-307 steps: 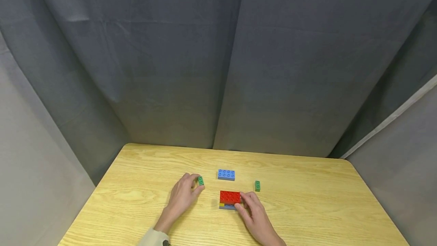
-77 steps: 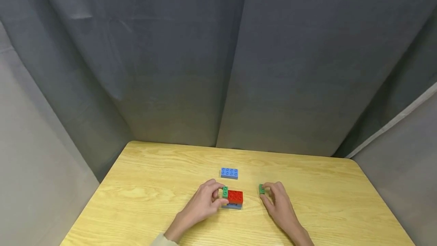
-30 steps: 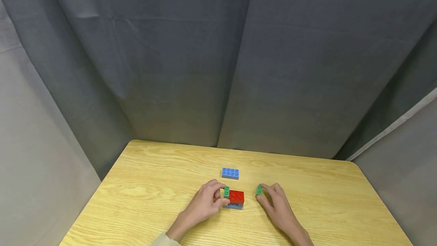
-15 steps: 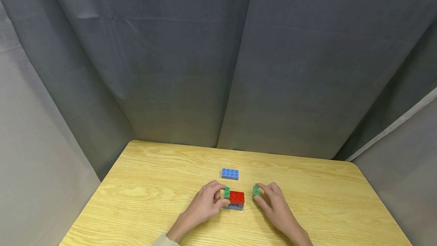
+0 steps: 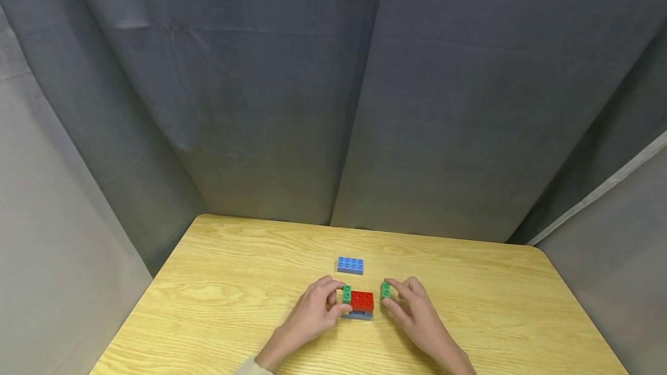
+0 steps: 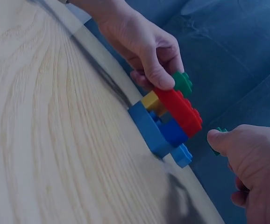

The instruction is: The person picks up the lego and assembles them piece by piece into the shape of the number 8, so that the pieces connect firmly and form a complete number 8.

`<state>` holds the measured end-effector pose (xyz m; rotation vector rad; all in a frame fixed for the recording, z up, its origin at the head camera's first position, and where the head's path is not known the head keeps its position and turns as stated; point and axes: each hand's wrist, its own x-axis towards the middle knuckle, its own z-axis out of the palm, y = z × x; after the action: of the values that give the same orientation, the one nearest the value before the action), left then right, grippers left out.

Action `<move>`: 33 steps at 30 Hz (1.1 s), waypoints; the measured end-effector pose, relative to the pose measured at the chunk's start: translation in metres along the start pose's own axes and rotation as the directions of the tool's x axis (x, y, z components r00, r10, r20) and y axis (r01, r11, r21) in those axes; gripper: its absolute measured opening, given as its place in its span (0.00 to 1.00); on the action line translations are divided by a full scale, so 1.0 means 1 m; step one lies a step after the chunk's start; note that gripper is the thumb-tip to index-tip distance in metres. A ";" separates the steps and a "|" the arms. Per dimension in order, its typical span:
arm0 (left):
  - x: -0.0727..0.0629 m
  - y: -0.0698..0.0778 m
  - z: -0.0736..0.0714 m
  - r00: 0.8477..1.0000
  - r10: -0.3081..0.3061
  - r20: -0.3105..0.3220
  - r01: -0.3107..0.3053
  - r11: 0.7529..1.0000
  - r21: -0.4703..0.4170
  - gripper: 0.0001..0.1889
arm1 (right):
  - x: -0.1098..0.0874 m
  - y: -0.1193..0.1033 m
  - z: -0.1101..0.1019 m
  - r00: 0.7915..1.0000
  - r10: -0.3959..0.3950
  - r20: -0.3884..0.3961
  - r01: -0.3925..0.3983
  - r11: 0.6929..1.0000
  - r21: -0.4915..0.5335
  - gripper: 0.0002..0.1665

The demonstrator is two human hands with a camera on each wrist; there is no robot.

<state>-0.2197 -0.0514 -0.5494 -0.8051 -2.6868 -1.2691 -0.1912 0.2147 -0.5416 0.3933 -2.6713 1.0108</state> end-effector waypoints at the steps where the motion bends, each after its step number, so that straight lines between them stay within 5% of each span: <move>1: 0.000 0.000 0.000 1.000 0.003 -0.004 -0.003 1.000 0.000 0.25 | 0.000 -0.001 0.000 1.000 -0.006 -0.002 0.006 1.000 0.002 0.24; 21: 0.000 0.000 0.002 1.000 0.019 -0.014 -0.019 1.000 -0.019 0.23 | -0.003 -0.020 0.002 0.993 -0.115 -0.008 0.115 0.992 0.049 0.24; 33: 0.000 -0.001 0.004 0.999 0.036 -0.024 -0.037 0.999 -0.021 0.24 | -0.004 -0.023 0.009 0.998 -0.049 0.031 0.048 0.998 0.047 0.24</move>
<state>-0.2192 -0.0489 -0.5527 -0.8317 -2.6322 -1.2933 -0.1812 0.1921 -0.5357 0.4850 -2.6570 1.0620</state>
